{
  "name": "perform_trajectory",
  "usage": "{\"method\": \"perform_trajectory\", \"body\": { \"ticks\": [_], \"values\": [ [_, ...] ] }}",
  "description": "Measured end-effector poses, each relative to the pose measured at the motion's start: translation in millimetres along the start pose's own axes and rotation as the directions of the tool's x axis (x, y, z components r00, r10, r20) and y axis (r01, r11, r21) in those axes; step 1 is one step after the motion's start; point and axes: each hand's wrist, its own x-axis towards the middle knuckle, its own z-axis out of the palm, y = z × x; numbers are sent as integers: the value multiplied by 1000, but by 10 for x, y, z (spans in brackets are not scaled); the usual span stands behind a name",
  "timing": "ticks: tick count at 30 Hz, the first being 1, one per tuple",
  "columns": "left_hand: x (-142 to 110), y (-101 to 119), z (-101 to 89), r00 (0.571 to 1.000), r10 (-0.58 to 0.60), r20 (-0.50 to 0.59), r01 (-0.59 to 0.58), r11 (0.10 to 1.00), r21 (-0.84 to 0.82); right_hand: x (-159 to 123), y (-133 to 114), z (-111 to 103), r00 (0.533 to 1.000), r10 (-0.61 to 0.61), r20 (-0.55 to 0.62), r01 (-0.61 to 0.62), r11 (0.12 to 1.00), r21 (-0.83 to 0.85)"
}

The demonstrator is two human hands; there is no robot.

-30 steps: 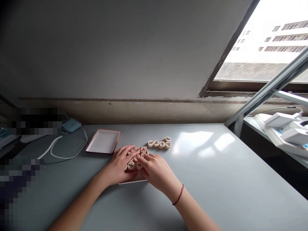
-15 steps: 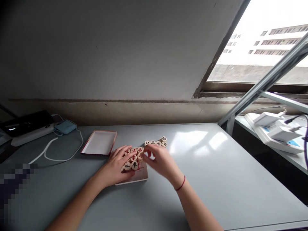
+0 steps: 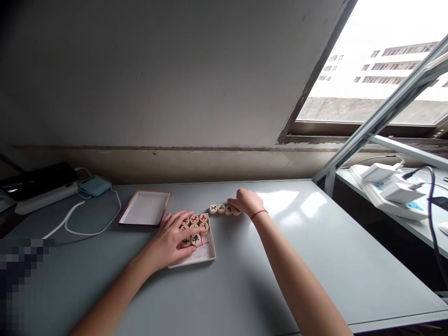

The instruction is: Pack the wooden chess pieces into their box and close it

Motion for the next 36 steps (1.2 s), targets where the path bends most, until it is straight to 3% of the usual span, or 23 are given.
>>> {"method": "perform_trajectory", "body": {
  "ticks": [3, 7, 10, 13, 17, 20, 22, 28, 31, 36],
  "values": [
    [3, 23, -18, 993, 114, -1, -114, 993, 37, 63, 6, 45, 999, -15, -28, 16, 1000, 7],
    [11, 39, -3, 988, 151, -38, -149, 988, 45, 7, -9, 21, 990, -39, -138, 45, 998, 38],
    [9, 36, 4, 987, 158, -28, -157, 987, 23, -205, -47, 0, 936, -163, -311, 220, 963, 157],
    [16, 44, -1, 988, 151, -35, -152, 988, -18, -494, -95, 49, 885, -315, -344, 432, 832, 349],
    [93, 125, -22, 992, 85, -98, -99, 984, -145, -766, -180, 203, 844, -469, -260, 525, 622, 581],
    [182, 220, -55, 990, 33, -139, -66, 968, -241, -818, -249, 308, 801, -556, -223, 518, 456, 724],
    [230, 272, -77, 988, 4, -154, -48, 959, -279, -814, -277, 351, 789, -576, -213, 495, 391, 776],
    [253, 293, -35, 986, -37, -161, -15, 951, -308, -777, -217, 382, 805, -571, -159, 421, 361, 832],
    [209, 272, 37, 983, 0, -182, -55, 953, -297, -761, -156, 364, 828, -533, -174, 392, 328, 860],
    [157, 300, 108, 968, 118, -223, -150, 980, -132, -748, -109, 317, 858, -481, -181, 360, 313, 879]
  ]
}}
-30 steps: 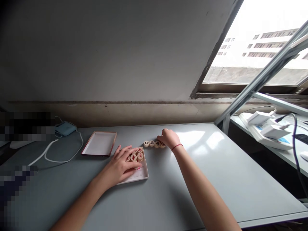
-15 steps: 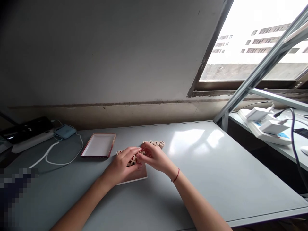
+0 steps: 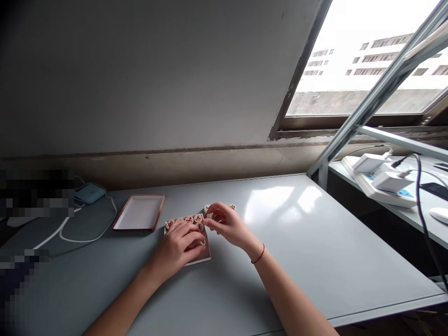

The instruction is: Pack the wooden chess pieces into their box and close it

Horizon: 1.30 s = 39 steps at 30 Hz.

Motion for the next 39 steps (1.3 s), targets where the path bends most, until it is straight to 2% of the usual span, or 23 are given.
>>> {"method": "perform_trajectory", "body": {
  "ticks": [3, 9, 11, 13, 16, 19, 22, 25, 30, 35, 37, 39],
  "values": [
    [-3, 20, 24, 999, 50, 2, -51, 997, 63, 1, 0, -7, 999, 2, -49, -1, 1000, 16],
    [-14, -14, 68, 996, 87, 27, -90, 984, 151, -16, 11, 5, 998, -11, -55, 8, 998, -55],
    [-15, -22, 35, 995, 83, 48, -89, 982, 164, -40, -22, 4, 998, -61, -26, 57, 990, -130],
    [-15, -27, -47, 997, 47, 57, -56, 985, 163, -76, -77, 11, 993, -103, 59, 114, 968, -223],
    [-26, -36, -222, 995, -44, 89, 32, 991, 134, -136, -156, 58, 977, -121, 174, 181, 904, -387],
    [-52, -27, -341, 967, -91, 239, 67, 992, 109, -170, -171, 142, 972, -133, 194, 223, 780, -585],
    [-78, 27, -342, 924, -91, 371, 67, 995, 76, -165, -120, 208, 969, -142, 201, 243, 669, -702],
    [-93, 96, -291, 903, -111, 414, 70, 991, 112, -142, -53, 242, 973, -128, 193, 230, 624, -746],
    [-98, 116, -250, 910, -103, 401, 36, 985, 171, -121, -3, 269, 976, -133, 172, 217, 606, -765],
    [-87, 78, -254, 936, -91, 339, 16, 976, 219, -33, -21, 147, 972, -190, 136, 229, 670, -706],
    [-85, 59, -251, 944, -78, 321, 1, 972, 234, 52, -18, 88, 977, -195, 86, 193, 630, -752],
    [-87, 42, -245, 946, -75, 315, -6, 968, 250, 154, -3, 65, 987, -151, 56, 130, 536, -834]
  ]
}}
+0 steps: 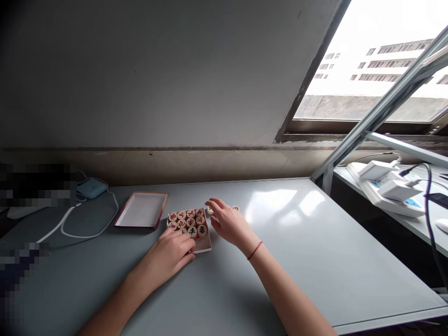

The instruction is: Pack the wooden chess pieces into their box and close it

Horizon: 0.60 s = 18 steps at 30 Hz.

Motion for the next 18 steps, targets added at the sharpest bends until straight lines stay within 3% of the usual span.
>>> {"method": "perform_trajectory", "body": {
  "ticks": [4, 7, 12, 18],
  "values": [
    [-8, -27, -10, 1000, -22, 13, 22, 1000, 19, 176, 1, 57, 991, 74, 110, -52, 980, -194],
    [-28, -87, -107, 999, -24, -39, 22, 998, -59, 222, -20, 49, 987, 105, 119, -83, 980, -180],
    [-77, -271, -305, 970, -126, -209, 88, 980, -181, 142, -156, -22, 993, 96, -63, -83, 979, 189],
    [-149, -333, -128, 916, -121, -383, 14, 962, -273, 29, -547, 85, 995, 91, 27, -84, 720, 689]
  ]
}}
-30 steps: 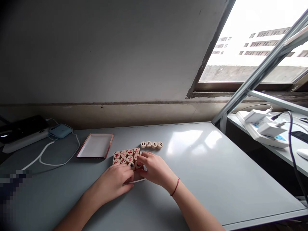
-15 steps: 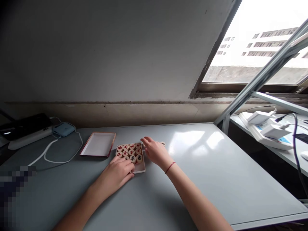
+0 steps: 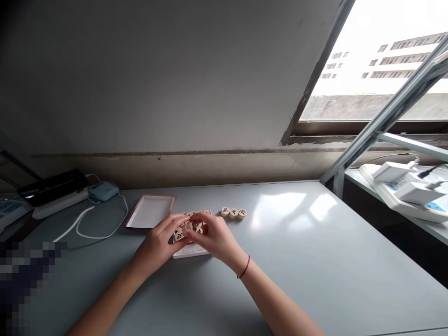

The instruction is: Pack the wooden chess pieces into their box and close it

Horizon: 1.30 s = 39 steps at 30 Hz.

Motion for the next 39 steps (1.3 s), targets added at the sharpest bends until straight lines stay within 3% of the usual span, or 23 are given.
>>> {"method": "perform_trajectory", "body": {
  "ticks": [2, 6, 11, 18, 25, 29, 34, 39],
  "values": [
    [-63, -7, 26, 1000, 0, -13, -1, 1000, -29, -33, 5, 83, 999, 14, 35, -17, 996, 85],
    [-136, -20, -46, 993, -30, 111, 39, 996, -76, -69, 92, 115, 996, 44, 79, -54, 989, 136],
    [-145, -64, -87, 971, -50, 235, 73, 993, -90, -77, 184, 58, 997, 69, 42, -75, 981, 179],
    [-152, -98, -39, 943, -48, 329, 68, 996, -51, -119, 200, 50, 995, 67, 74, -76, 990, 120],
    [-161, -91, -28, 941, -61, 331, 55, 998, 29, -157, 114, 47, 995, 22, 99, -19, 999, -36],
    [-169, -89, -40, 930, -82, 357, 63, 996, 66, -174, 76, 91, 992, -97, 81, 111, 975, -194],
    [-162, -70, -188, 923, -98, 372, 75, 994, 75, -209, 105, 247, 973, -225, 41, 219, 867, -447],
    [-136, -102, -312, 950, -104, 295, 93, 994, 49, -221, 133, 421, 919, -390, 57, 345, 729, -591]
  ]
}}
